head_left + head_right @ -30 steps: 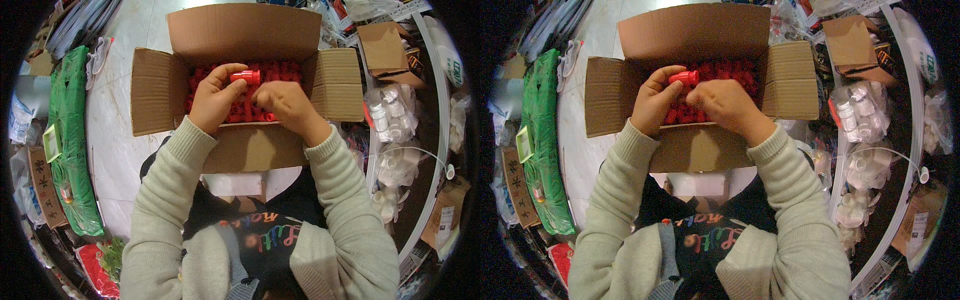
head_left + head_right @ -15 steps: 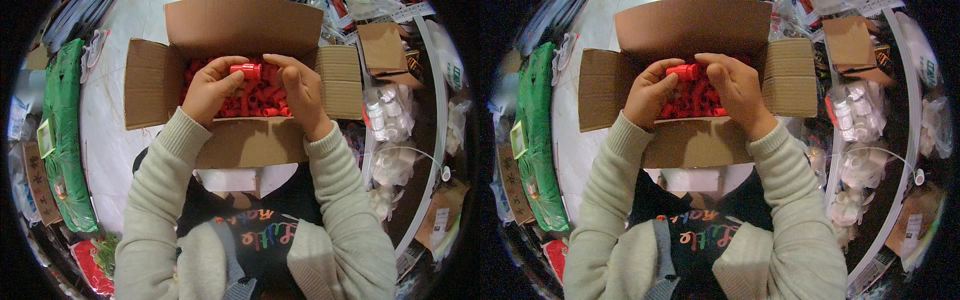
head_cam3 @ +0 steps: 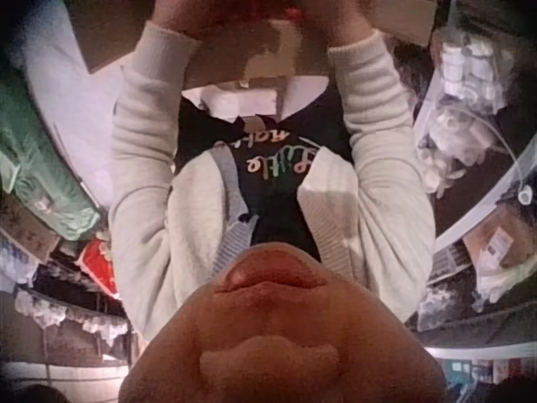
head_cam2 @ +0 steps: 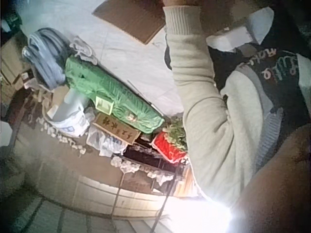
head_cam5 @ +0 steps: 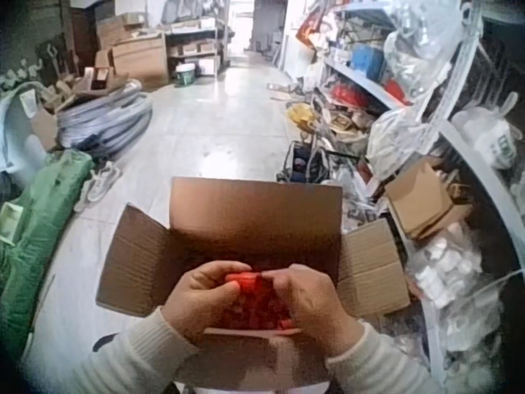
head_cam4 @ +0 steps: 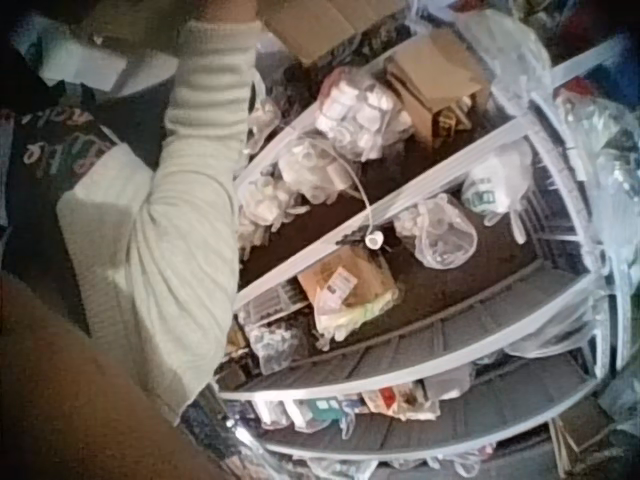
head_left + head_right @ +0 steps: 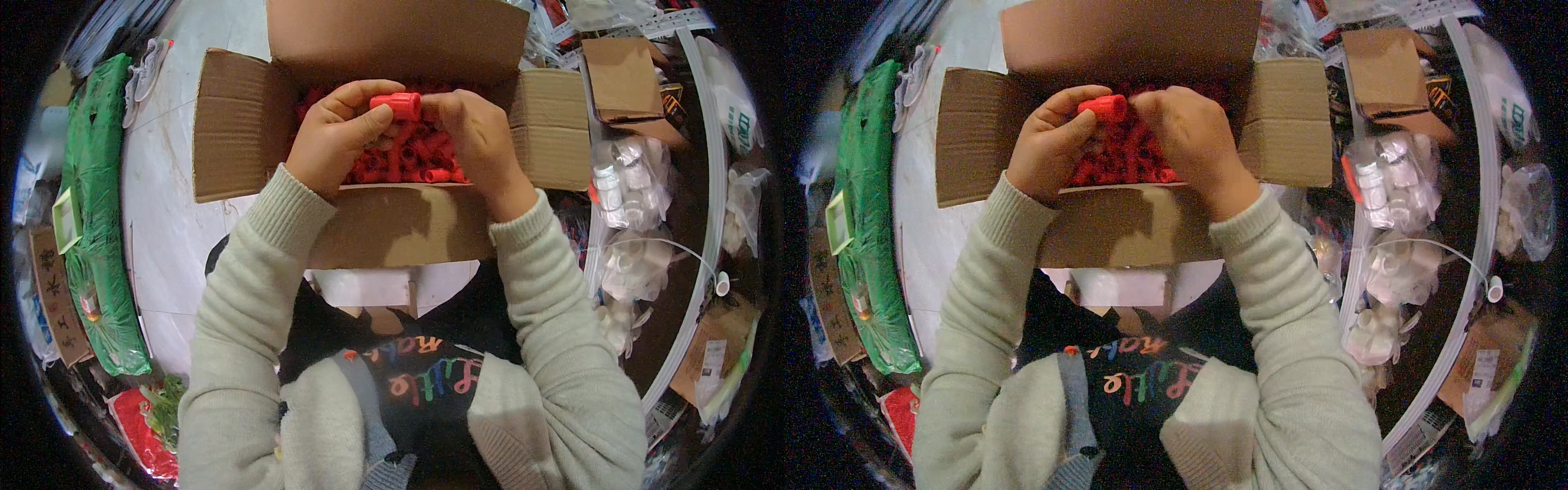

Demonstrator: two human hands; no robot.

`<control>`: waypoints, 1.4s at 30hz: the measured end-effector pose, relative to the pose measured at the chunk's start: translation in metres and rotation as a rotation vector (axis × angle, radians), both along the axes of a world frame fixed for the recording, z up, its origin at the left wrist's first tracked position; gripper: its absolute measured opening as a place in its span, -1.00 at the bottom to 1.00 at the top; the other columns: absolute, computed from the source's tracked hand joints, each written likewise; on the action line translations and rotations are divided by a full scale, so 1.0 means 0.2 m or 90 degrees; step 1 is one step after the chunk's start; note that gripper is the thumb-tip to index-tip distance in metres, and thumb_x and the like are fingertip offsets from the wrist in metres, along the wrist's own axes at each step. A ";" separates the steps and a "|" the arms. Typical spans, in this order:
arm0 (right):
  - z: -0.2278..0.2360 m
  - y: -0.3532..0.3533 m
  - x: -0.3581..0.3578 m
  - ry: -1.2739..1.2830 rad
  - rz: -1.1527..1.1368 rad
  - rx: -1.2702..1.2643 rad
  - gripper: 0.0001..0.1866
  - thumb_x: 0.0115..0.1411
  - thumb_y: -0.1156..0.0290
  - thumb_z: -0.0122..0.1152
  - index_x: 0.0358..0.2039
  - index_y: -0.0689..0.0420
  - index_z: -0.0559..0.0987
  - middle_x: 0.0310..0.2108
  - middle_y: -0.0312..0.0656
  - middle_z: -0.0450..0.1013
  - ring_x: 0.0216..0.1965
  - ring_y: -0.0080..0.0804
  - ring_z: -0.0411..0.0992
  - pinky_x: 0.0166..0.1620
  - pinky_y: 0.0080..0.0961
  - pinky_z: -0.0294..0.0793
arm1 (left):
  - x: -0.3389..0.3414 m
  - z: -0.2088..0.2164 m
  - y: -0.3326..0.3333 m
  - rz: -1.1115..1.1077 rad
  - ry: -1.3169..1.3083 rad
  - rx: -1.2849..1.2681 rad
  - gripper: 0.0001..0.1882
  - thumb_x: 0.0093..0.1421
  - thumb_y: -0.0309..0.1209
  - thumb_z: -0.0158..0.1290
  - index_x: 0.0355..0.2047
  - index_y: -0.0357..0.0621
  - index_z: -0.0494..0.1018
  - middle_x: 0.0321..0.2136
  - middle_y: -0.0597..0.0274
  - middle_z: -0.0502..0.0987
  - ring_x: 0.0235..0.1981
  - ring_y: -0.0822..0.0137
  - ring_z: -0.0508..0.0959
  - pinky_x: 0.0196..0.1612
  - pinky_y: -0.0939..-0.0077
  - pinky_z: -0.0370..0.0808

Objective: The person repeatedly picks small red plastic pieces from a cardboard box, snaps two pieces together, and places the assembled pair back into the box. The process continues throughout the clip.

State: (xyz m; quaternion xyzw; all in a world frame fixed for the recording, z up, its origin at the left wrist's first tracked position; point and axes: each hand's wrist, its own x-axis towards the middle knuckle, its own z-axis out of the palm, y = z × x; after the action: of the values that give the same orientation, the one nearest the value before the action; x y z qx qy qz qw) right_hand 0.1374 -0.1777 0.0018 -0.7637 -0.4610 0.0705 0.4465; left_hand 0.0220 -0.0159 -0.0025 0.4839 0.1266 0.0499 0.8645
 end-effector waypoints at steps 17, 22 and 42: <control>0.05 -0.01 0.04 0.088 -0.134 -0.213 -0.67 -0.04 0.22 0.29 -0.34 0.20 0.56 -0.40 -0.04 0.50 -0.41 -0.22 0.49 -0.33 -0.42 0.46 | -0.01 -0.08 -0.15 -0.048 0.122 0.161 -0.60 0.16 -0.32 0.06 -0.02 -0.19 0.30 -0.37 0.26 0.46 -0.41 0.49 0.46 -0.40 0.68 0.43; 0.00 -0.04 0.12 -0.088 -0.252 -0.364 -0.62 -0.06 0.18 0.29 -0.28 0.16 0.55 -0.34 -0.02 0.50 -0.33 -0.16 0.49 -0.25 -0.38 0.45 | -0.08 -0.07 -0.25 -0.032 -0.210 0.589 -0.76 0.06 -0.37 0.09 -0.26 -0.19 0.44 -0.40 0.07 0.48 -0.37 0.18 0.51 -0.29 0.35 0.46; -0.45 0.65 -0.22 -0.064 0.381 -0.598 -0.74 0.02 0.30 0.13 -0.32 0.20 0.53 -0.37 0.07 0.47 -0.32 0.01 0.45 -0.25 -0.22 0.43 | -0.18 -0.04 -0.27 -0.372 -0.379 0.624 -0.62 0.07 -0.08 -0.01 -0.64 -0.13 0.42 -0.60 0.12 0.45 -0.52 0.01 0.49 -0.48 0.15 0.42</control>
State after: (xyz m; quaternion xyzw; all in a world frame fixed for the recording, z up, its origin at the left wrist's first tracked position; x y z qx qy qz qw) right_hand 0.0939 -0.0469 -0.0873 -0.7190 -0.5975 0.3550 -0.0036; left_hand -0.0148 -0.0694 -0.0098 0.8029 -0.2932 -0.0036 0.5191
